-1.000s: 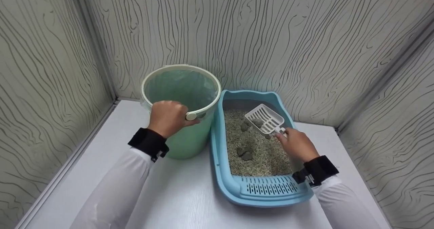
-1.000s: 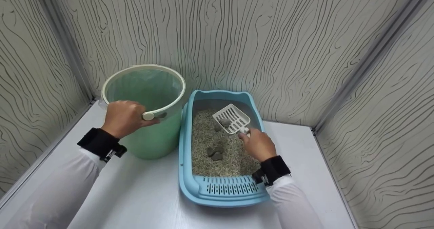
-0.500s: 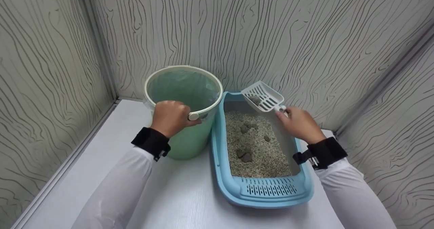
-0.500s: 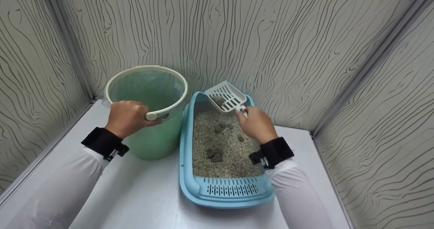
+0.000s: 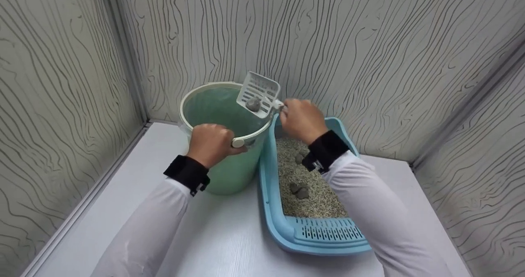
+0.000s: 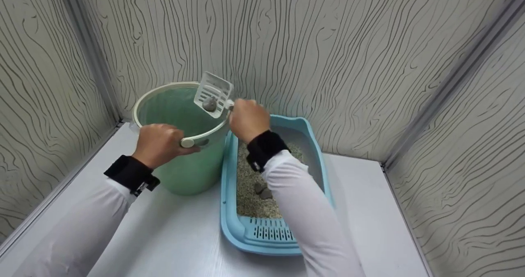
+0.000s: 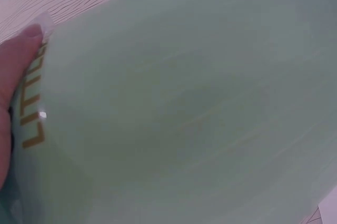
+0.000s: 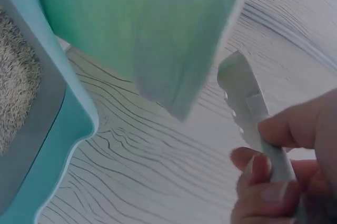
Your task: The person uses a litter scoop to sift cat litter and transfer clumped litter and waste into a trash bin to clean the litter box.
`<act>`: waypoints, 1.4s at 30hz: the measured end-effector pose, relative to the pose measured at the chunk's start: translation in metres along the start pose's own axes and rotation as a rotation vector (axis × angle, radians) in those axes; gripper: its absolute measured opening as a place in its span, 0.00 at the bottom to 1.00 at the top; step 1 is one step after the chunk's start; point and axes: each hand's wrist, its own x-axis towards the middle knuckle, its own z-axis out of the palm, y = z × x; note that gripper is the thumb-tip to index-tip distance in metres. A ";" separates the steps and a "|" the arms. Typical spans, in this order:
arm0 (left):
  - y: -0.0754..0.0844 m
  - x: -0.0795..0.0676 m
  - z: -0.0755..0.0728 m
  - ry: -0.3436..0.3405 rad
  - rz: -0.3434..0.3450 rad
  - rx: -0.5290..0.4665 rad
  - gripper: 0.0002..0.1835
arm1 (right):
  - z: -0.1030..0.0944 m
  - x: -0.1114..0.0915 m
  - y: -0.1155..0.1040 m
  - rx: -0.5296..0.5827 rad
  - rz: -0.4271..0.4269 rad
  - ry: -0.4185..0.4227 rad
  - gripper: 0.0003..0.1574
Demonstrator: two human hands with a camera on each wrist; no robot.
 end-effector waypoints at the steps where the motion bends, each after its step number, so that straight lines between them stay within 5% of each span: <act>1: 0.000 0.000 0.000 0.002 0.000 -0.003 0.41 | 0.008 0.001 -0.005 -0.069 -0.059 0.076 0.10; 6: 0.000 -0.002 0.002 0.024 0.006 -0.004 0.39 | 0.042 0.002 -0.014 -0.347 -0.317 0.484 0.07; 9: 0.000 -0.002 0.003 0.039 0.015 0.003 0.39 | 0.047 0.001 -0.013 -0.376 -0.357 0.547 0.06; 18: 0.001 0.000 0.002 0.073 0.022 0.007 0.39 | 0.038 -0.005 -0.004 -0.175 -0.262 0.326 0.09; 26: 0.003 -0.001 0.004 0.043 0.024 0.008 0.40 | 0.020 -0.014 0.016 0.228 -0.031 0.003 0.16; 31: 0.001 -0.001 0.001 0.019 0.025 0.006 0.41 | 0.003 -0.029 0.041 0.426 0.054 -0.065 0.14; 34: -0.001 -0.001 -0.001 0.005 0.019 0.020 0.41 | -0.008 -0.043 0.061 0.456 0.079 -0.061 0.16; 42: -0.007 -0.005 -0.007 0.025 0.021 0.049 0.41 | -0.018 -0.096 0.123 0.327 0.136 -0.063 0.20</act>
